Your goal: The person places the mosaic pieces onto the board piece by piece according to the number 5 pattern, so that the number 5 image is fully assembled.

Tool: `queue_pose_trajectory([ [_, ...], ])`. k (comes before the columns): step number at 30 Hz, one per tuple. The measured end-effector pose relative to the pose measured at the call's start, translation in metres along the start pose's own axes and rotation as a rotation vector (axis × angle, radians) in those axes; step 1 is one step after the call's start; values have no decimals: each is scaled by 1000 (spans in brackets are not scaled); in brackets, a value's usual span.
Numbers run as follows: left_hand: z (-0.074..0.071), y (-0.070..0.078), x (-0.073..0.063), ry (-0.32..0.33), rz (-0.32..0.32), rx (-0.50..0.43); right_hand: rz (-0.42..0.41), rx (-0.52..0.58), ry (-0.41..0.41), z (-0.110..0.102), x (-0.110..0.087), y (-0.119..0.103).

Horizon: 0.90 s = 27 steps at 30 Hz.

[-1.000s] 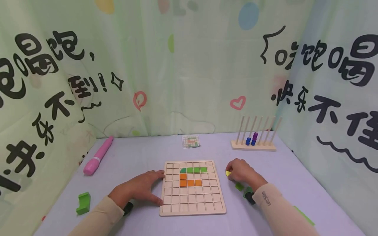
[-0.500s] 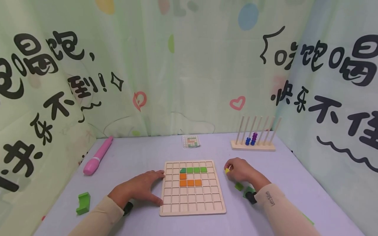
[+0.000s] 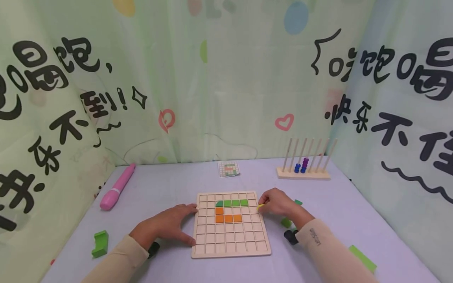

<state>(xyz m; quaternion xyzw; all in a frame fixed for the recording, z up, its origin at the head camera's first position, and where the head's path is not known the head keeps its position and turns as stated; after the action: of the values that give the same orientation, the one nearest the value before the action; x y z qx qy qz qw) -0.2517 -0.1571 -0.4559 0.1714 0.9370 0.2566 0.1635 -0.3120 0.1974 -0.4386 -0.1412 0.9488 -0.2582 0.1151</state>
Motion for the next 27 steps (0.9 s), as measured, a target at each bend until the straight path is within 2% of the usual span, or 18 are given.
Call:
queue_pose_trajectory([
  [10, 2, -3, 1, 7, 3, 3, -87, -138, -68, 9, 0, -26],
  [19, 0, -2, 0, 7, 8, 3, -60, -57, -75, 23, 0, -36],
  [27, -1, 2, -1, 7, 12, 3, -81, -72, -64, 31, 0, -44],
])
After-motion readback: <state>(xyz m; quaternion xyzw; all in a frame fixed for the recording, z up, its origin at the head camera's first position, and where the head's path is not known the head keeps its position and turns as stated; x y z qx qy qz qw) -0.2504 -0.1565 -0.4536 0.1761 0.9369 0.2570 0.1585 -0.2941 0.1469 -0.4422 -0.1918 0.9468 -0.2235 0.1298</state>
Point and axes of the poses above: each hand's wrist, its own x-axis towards the middle knuckle, its own z-axis out of the palm, y = z × x, the point moved 3 cm from there along x, towards the middle knuckle, and after that the axes turned 10 degrees about -x, right-handed, at the moved point
